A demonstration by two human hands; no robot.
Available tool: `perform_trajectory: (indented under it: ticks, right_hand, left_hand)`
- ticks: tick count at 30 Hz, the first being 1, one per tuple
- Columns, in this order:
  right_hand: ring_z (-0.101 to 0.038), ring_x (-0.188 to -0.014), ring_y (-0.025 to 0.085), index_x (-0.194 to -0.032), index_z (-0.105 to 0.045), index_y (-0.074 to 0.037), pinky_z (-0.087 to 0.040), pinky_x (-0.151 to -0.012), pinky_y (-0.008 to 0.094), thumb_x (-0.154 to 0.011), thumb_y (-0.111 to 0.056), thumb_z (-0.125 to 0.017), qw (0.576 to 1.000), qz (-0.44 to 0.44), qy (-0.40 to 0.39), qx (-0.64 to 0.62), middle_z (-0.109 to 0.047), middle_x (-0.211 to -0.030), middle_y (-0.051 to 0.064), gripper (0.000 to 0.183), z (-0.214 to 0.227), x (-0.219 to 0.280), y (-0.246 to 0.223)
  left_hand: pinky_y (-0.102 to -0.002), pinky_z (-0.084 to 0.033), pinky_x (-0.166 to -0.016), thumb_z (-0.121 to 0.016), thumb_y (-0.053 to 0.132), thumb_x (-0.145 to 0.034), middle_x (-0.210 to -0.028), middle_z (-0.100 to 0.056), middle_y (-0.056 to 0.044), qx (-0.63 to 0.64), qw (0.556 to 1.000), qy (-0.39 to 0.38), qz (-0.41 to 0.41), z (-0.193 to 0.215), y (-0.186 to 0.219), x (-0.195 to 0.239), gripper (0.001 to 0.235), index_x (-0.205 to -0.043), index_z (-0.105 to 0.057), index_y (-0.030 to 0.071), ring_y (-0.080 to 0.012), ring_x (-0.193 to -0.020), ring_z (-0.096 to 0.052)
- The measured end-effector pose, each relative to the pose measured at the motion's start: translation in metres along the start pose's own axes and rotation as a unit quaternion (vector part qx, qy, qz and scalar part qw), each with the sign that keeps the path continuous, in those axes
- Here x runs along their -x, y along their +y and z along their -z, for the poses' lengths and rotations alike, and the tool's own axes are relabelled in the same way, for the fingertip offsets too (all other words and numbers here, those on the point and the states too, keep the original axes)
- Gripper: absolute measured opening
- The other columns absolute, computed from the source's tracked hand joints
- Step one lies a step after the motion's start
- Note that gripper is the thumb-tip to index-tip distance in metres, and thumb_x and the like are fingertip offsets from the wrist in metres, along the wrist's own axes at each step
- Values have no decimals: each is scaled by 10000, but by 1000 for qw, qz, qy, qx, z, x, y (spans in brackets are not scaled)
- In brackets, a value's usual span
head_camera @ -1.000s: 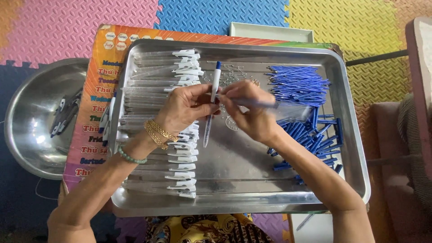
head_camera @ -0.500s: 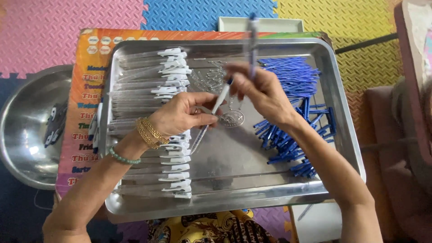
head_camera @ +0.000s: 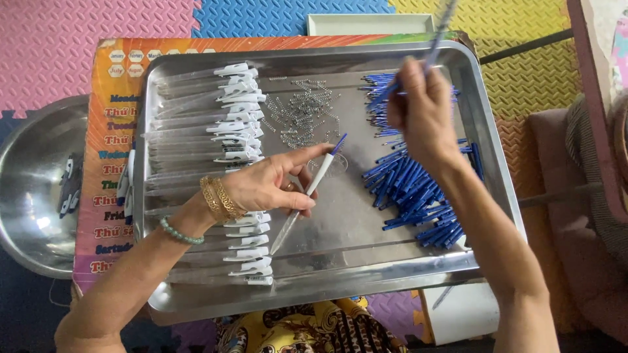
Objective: The person assembles pens by inserting blue ink cartridges into white pen barrels. They pick up a barrel and a cartridge from a metal tray, insert the cartridge, and place the completed pen into a metal bowl.
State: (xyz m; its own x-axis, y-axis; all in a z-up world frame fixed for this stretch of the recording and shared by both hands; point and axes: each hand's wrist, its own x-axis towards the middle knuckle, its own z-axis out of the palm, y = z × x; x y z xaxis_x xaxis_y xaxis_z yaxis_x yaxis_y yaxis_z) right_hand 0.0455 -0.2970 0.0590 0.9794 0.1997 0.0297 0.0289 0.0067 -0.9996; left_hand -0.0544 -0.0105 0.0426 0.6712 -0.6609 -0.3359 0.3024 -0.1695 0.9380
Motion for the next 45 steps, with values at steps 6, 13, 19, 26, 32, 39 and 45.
perform_trajectory:
  ticks: [6, 13, 19, 26, 32, 39, 45]
  right_hand:
    - [-505, -474, 168, -1034, -633, -41, -390, -451, 300, -1230, -303, -579, 985, -9, -12, 174, -544, -627, 75, 332, 64, 57, -2]
    - [-616, -510, 273, -1023, -778, -8, -484, -536, 401, -1112, -262, -706, 935, -71, -67, 342, -626, -589, 156, 278, 110, 112, 41]
    - [-581, -533, 259, -1020, -794, -23, -476, -553, 402, -1090, -275, -715, 928, -74, -82, 357, -658, -644, 154, 273, 113, 116, 42]
    - [-507, -539, 173, -1222, -793, -10, -427, -506, 314, -1046, -333, -749, 965, -22, -72, 250, -672, -713, 115, 370, 47, 90, 10]
    - [-454, -413, 52, -1107, -759, 44, -349, -382, 198, -1068, -182, -726, 990, -100, -90, -40, -664, -666, 74, 231, -15, 55, 31]
    - [-483, -409, 51, -1047, -742, -14, -355, -385, 192, -1171, -203, -690, 996, 3, 87, -13, -705, -732, 117, 232, 28, 16, 44]
    - [-713, -665, 148, -1059, -829, -152, -524, -667, 289, -1188, -317, -741, 940, 177, 74, 282, -807, -831, 15, 227, 37, 14, 49]
  left_hand:
    - [-397, -763, -763, -746, -51, -938, -1097, -654, -179, 70, 997, 26, 18, 14, -1, 7, 1022, -1775, -241, 246, -266, -867, -823]
    - [-427, -767, -752, -746, -75, -920, -1089, -638, -183, 88, 995, 27, 37, 22, -7, -1, 1040, -1776, -248, 243, -297, -852, -830]
    - [-428, -766, -735, -751, -69, -913, -1084, -639, -191, 80, 995, 22, 55, 22, -4, 1, 1042, -1775, -264, 253, -297, -837, -829]
    - [-386, -761, -707, -733, -52, -911, -1072, -675, -193, 3, 998, 3, 61, 10, 18, -9, 977, -1762, -322, 195, -276, -814, -821]
    - [-374, -756, -669, -735, -18, -893, -1049, -730, -219, -66, 995, -15, 71, 9, 31, -14, 951, -1745, -386, 220, -288, -788, -837]
    - [-443, -687, -855, -748, 175, -941, -1055, -866, -88, -460, 868, 154, 107, 53, 29, -11, 419, -1355, -801, 206, -288, -976, -851]
    - [-503, -601, -596, -745, 131, -846, -810, -753, -76, -748, 604, 276, -17, 54, -36, -63, 170, -950, -839, 227, -295, -737, -773]
